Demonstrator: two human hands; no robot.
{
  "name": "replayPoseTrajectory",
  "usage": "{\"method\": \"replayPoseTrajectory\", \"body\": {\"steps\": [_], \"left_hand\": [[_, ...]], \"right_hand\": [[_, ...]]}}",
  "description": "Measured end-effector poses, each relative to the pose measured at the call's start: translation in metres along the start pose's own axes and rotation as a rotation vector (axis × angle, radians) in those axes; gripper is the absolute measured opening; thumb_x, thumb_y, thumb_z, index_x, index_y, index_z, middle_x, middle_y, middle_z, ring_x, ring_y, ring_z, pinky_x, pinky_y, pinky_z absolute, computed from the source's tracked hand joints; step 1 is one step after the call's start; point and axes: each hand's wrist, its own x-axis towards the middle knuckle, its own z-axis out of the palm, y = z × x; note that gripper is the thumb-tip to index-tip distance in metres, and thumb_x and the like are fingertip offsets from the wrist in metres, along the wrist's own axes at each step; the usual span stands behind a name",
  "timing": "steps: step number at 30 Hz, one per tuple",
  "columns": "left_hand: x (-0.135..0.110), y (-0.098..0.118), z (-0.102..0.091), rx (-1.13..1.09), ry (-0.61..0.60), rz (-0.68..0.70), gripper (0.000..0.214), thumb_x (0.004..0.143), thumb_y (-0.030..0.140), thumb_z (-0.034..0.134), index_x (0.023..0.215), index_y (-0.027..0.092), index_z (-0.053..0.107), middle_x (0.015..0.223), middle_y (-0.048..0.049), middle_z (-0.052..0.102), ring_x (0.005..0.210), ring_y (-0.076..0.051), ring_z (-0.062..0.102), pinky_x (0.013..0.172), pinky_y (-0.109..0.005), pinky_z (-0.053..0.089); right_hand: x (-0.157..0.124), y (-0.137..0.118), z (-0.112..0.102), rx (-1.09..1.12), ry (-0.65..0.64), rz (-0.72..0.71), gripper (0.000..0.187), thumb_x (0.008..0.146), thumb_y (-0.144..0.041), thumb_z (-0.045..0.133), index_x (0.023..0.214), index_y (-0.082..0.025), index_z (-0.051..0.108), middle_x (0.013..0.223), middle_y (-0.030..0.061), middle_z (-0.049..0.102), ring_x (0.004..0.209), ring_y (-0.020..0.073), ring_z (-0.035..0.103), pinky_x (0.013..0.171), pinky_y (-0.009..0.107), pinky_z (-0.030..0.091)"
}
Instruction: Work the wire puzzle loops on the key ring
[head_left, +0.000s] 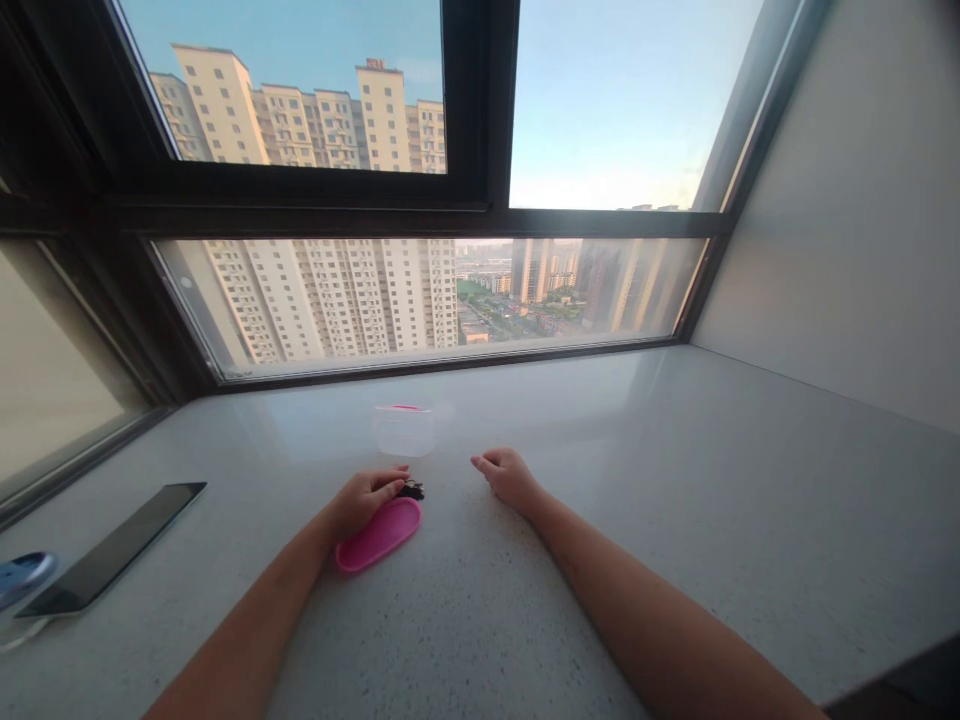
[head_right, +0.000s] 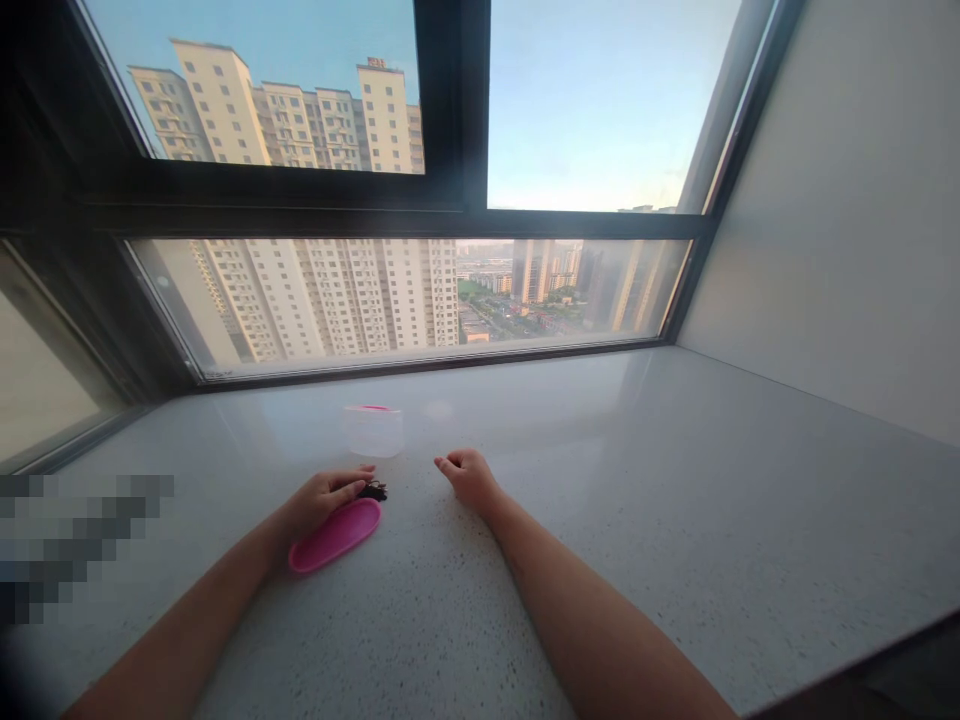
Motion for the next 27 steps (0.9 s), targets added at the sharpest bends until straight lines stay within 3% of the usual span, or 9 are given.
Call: {"method": "replayPoseTrajectory", "body": {"steps": [4,7,11,14,16,18,20,24,27], "left_hand": [[-0.001,0.017,0.008,-0.201,-0.052,0.02,0.037,0.077,0.043,0.055,0.1,0.017,0.071,0.124,-0.0096,0.059,0.115,-0.027,0.053,0.101,-0.04,0.037],[-0.001,0.012,0.001,-0.258,0.149,-0.005,0.043,0.071,0.048,0.061,0.096,0.014,0.071,0.114,-0.0108,0.066,0.11,-0.027,0.056,0.099,-0.039,0.039],[0.0,-0.007,-0.013,-0.251,0.263,-0.064,0.059,0.068,0.06,0.058,0.102,0.013,0.068,0.117,-0.0123,0.063,0.116,-0.029,0.051,0.097,-0.04,0.039],[-0.001,-0.009,-0.011,-0.23,0.236,-0.077,0.057,0.064,0.059,0.062,0.099,0.016,0.07,0.113,-0.0103,0.066,0.116,-0.03,0.051,0.098,-0.037,0.039],[-0.001,-0.002,-0.003,-0.227,0.175,-0.075,0.054,0.067,0.057,0.061,0.101,0.017,0.07,0.105,-0.0082,0.07,0.107,-0.029,0.057,0.094,-0.037,0.042],[-0.001,0.006,0.006,-0.236,0.109,-0.069,0.053,0.071,0.056,0.057,0.103,0.016,0.069,0.104,-0.0076,0.07,0.101,-0.028,0.06,0.09,-0.037,0.045],[0.0,0.013,0.012,-0.258,0.073,-0.04,0.052,0.076,0.054,0.052,0.106,0.015,0.067,0.115,-0.0077,0.065,0.108,-0.027,0.057,0.093,-0.037,0.043],[0.003,0.014,0.01,-0.269,0.109,-0.013,0.052,0.076,0.054,0.051,0.106,0.015,0.067,0.126,-0.0083,0.058,0.119,-0.026,0.049,0.102,-0.037,0.034],[0.004,0.009,0.007,-0.23,0.151,-0.021,0.051,0.074,0.057,0.053,0.1,0.017,0.07,0.125,-0.0083,0.058,0.12,-0.027,0.047,0.105,-0.037,0.03]], "right_hand": [[-0.001,-0.002,-0.002,-0.014,-0.01,0.001,0.041,0.08,-0.042,0.044,0.048,-0.019,0.032,0.042,-0.0059,0.024,0.042,0.0074,0.025,0.045,0.023,0.015],[-0.003,-0.005,-0.002,-0.024,-0.007,0.005,0.041,0.08,-0.042,0.045,0.049,-0.018,0.034,0.042,-0.0057,0.027,0.043,0.0077,0.028,0.045,0.023,0.017],[-0.008,-0.016,0.003,-0.072,0.013,-0.031,0.035,0.076,-0.043,0.053,0.056,-0.016,0.047,0.048,-0.0045,0.039,0.047,0.0085,0.036,0.047,0.021,0.024],[-0.015,-0.03,0.008,-0.119,-0.037,-0.167,0.027,0.073,-0.041,0.061,0.071,-0.014,0.057,0.065,0.0001,0.054,0.058,0.0108,0.047,0.055,0.021,0.035],[-0.021,-0.04,0.01,-0.115,-0.094,-0.286,0.033,0.068,-0.041,0.068,0.087,-0.015,0.061,0.084,0.0051,0.059,0.071,0.0138,0.053,0.064,0.024,0.041],[-0.027,-0.05,0.013,-0.104,-0.184,-0.426,0.041,0.065,-0.042,0.071,0.097,-0.017,0.061,0.096,0.0083,0.059,0.085,0.0176,0.055,0.076,0.028,0.042],[-0.033,-0.059,0.015,-0.108,-0.255,-0.562,0.042,0.065,-0.041,0.072,0.1,-0.018,0.062,0.103,0.0097,0.058,0.096,0.0203,0.053,0.086,0.032,0.039],[-0.041,-0.071,0.021,-0.149,-0.438,-0.705,0.04,0.066,-0.036,0.073,0.101,-0.02,0.063,0.104,0.0087,0.061,0.097,0.0208,0.054,0.089,0.032,0.037],[-0.042,-0.071,0.024,-0.204,-0.516,-0.739,0.029,0.068,-0.032,0.071,0.093,-0.019,0.066,0.093,0.0068,0.064,0.087,0.0185,0.057,0.085,0.03,0.039]]}}
